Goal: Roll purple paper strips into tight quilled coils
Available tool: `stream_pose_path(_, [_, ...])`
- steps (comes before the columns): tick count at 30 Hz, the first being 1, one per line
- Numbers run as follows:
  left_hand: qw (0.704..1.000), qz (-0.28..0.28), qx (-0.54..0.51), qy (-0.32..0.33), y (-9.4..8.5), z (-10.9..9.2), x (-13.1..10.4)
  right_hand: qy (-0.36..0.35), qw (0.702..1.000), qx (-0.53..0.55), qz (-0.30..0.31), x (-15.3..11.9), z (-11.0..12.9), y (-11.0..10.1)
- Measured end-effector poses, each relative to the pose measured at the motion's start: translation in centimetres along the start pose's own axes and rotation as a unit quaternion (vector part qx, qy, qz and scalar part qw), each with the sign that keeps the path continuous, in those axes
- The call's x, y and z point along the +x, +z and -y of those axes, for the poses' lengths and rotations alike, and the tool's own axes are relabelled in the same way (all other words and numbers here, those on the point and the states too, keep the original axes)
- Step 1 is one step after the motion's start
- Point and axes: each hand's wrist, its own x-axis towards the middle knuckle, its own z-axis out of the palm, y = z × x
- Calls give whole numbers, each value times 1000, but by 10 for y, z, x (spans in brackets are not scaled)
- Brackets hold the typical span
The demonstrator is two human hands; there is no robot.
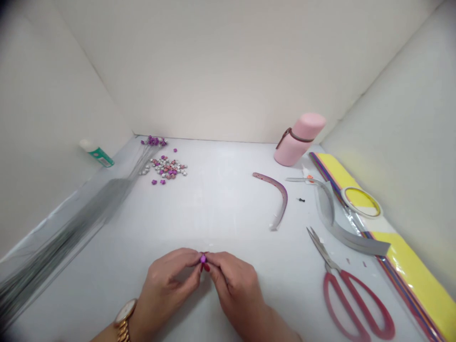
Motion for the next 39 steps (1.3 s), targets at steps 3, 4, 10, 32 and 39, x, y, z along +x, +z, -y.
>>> stream_pose_path(3, [1000,-2,23,4,-1,-3,-1,-20,1000,-9,2,-1,0,1])
stream_pose_path(4, [1000,-4,28,4,-1,-3,-1,-24,1000,-10,2,-2,0,2])
stream_pose_path(10, [999,0,29,-24,0,-4,-1,-18,1000,-23,10,-7,-3,8])
stream_pose_path(32, [999,14,-23,-29,-2,1,1,23,999,30,33,-3,-2,2])
stream_pose_path(39, [999,-9,-6,-37,2,-3,0,18,999,30,31,-7,-2,8])
